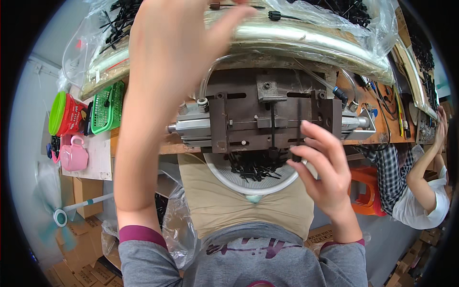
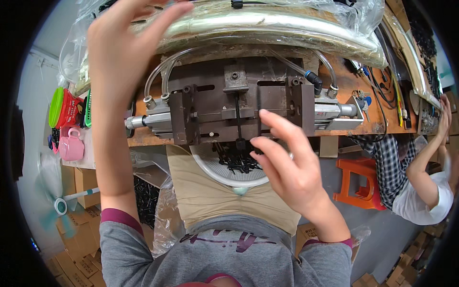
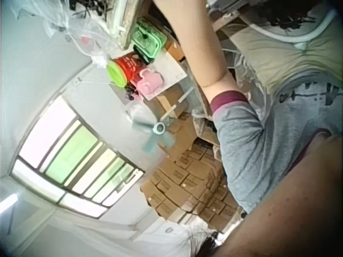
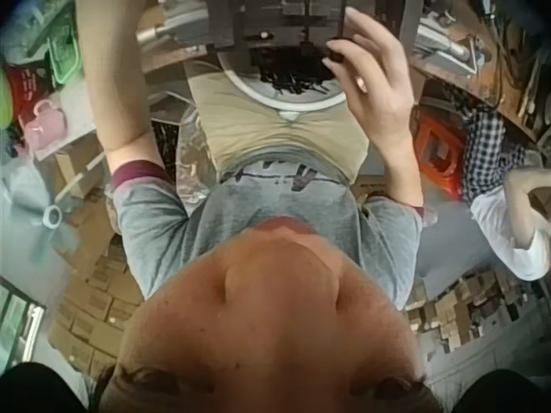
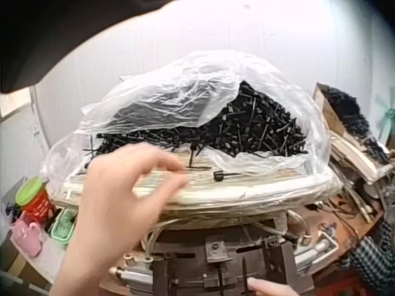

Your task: Assembling small black plastic parts using a pneumatic press or jig.

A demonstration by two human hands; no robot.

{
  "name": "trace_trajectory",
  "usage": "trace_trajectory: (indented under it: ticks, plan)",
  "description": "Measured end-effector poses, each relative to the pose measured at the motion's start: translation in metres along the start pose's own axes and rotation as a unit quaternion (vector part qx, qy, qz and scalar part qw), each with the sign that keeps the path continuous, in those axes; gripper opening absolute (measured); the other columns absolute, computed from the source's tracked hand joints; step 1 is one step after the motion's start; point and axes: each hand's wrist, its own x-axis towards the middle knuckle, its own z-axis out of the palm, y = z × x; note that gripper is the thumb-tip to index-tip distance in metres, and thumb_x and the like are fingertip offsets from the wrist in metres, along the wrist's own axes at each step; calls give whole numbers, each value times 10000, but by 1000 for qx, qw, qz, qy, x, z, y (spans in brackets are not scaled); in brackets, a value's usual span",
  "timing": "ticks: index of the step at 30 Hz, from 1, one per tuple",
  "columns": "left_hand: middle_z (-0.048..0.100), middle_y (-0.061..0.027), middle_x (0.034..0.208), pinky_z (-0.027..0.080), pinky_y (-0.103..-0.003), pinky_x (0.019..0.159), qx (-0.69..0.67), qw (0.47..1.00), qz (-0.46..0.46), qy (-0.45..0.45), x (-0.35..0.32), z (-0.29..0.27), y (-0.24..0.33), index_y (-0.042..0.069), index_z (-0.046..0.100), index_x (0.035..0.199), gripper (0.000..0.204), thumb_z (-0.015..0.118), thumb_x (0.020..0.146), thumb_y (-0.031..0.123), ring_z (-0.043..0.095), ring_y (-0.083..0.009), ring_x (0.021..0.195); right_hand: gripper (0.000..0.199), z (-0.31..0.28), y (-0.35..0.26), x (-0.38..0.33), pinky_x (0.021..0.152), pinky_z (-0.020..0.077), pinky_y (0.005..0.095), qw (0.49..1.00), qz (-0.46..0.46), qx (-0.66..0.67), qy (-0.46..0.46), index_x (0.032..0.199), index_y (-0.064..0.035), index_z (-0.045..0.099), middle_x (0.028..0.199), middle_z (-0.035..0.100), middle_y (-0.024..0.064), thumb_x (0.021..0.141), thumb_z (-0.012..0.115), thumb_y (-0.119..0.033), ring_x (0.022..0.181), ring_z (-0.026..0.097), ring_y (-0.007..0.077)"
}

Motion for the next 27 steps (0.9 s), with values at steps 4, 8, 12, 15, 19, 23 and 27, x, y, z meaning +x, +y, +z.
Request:
trace_trajectory:
  ticks: [4, 8, 12, 15, 19, 23, 27]
  plan:
    - [727, -192, 1034, 569, -377, 802, 52, 982, -78, -164, 26, 37, -51, -5, 735, 986, 210, 711, 792, 71, 721, -314, 886, 270, 27, 1, -3, 774, 576, 349, 998, 3, -1, -65, 986, -4, 632, 1357, 593, 197, 746, 756, 16, 930, 700, 277]
    - [727, -213, 1040, 567, -367, 816, -48, 951, -177, -247, 32, 44, -45, -5, 740, 1034, 249, 691, 796, 49, 725, -310, 931, 207, 40, 5, 2, 588, 527, 276, 989, -35, -137, -48, 944, -17, 652, 1308, 645, 173, 760, 737, -62, 600, 621, 162]
    - [733, -190, 903, 570, -357, 768, -70, 963, -161, -204, 24, 26, -30, -27, 725, 998, 208, 669, 803, 21, 730, -294, 833, 204, 33, 2, 11, 543, 501, 257, 986, -28, -152, -64, 953, -27, 668, 1282, 670, 143, 767, 732, -79, 526, 580, 136]
    - [715, -169, 871, 565, -366, 744, -179, 952, -231, -91, 14, 3, 2, -19, 709, 987, 178, 659, 819, 13, 714, -286, 799, 258, 32, 0, 13, 541, 506, 266, 984, -28, -161, -74, 976, -42, 676, 1274, 677, 123, 742, 765, -107, 531, 593, 148]
    - [712, -98, 918, 508, -255, 647, -233, 922, -309, -23, -6, -24, 49, 3, 728, 909, 99, 746, 813, 17, 664, -158, 726, 356, 14, -4, 25, 556, 526, 290, 983, -4, -138, -123, 1017, -58, 679, 1220, 700, 107, 708, 818, -167, 562, 629, 187]
    - [652, -47, 940, 441, -184, 516, -155, 974, -159, -41, -57, -27, 68, 25, 729, 798, 136, 853, 742, 30, 605, -61, 672, 260, -8, 9, 69, 552, 515, 267, 999, 42, -3, -13, 994, -57, 712, 1000, 742, 63, 780, 821, -159, 609, 646, 129]
    - [580, -51, 1021, 504, -246, 569, -217, 941, -240, -95, -101, -17, 103, 31, 742, 896, 278, 904, 680, 95, 628, -105, 749, 164, -20, 27, 130, 662, 471, 204, 990, -14, -51, 131, 1016, -13, 736, 958, 723, 26, 868, 743, -83, 756, 622, 71]
